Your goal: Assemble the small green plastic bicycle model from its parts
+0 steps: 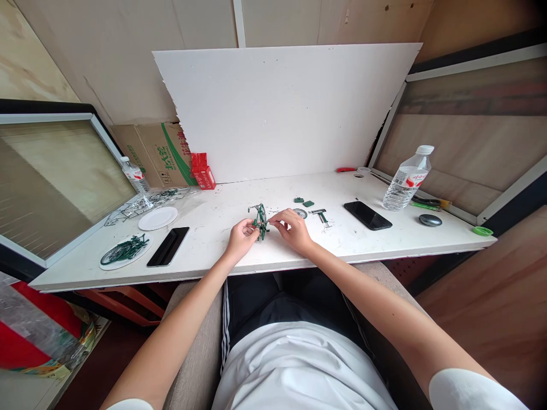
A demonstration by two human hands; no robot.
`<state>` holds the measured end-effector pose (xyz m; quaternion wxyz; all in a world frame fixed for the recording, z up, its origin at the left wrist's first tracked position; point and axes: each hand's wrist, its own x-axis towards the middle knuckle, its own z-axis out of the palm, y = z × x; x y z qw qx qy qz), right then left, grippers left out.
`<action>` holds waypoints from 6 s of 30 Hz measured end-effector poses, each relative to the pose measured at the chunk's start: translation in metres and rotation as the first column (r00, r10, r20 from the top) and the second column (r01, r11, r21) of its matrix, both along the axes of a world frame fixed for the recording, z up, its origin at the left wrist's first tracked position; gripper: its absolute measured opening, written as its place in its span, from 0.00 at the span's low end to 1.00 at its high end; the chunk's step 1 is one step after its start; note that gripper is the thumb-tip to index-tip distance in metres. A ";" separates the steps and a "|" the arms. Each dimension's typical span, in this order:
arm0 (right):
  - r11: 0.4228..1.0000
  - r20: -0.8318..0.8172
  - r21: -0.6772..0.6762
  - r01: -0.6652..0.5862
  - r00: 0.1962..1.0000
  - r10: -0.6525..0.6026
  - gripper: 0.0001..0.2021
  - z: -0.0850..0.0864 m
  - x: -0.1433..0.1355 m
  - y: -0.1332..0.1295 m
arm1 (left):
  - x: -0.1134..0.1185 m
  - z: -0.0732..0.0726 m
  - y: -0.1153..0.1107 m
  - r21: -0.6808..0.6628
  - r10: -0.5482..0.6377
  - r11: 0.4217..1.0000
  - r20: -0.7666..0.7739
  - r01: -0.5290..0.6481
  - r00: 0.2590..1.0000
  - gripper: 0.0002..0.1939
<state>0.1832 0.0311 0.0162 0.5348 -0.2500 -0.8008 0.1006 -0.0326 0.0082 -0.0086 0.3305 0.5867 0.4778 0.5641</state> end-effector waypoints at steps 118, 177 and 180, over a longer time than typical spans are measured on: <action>0.946 0.295 0.315 -0.082 0.955 -0.016 0.11 -0.007 0.000 0.000 | 0.005 0.010 -0.011 0.066 0.019 0.998 -0.135 -0.011 0.991 0.13; 0.991 0.248 0.128 0.047 0.966 -0.077 0.12 -0.005 -0.001 -0.003 | 0.008 0.013 -0.014 -0.048 -0.088 0.995 0.035 0.089 0.996 0.16; 0.993 0.263 0.107 0.051 0.962 -0.078 0.14 -0.006 -0.001 -0.002 | 0.008 0.013 -0.013 -0.031 -0.100 0.994 0.015 0.101 0.995 0.16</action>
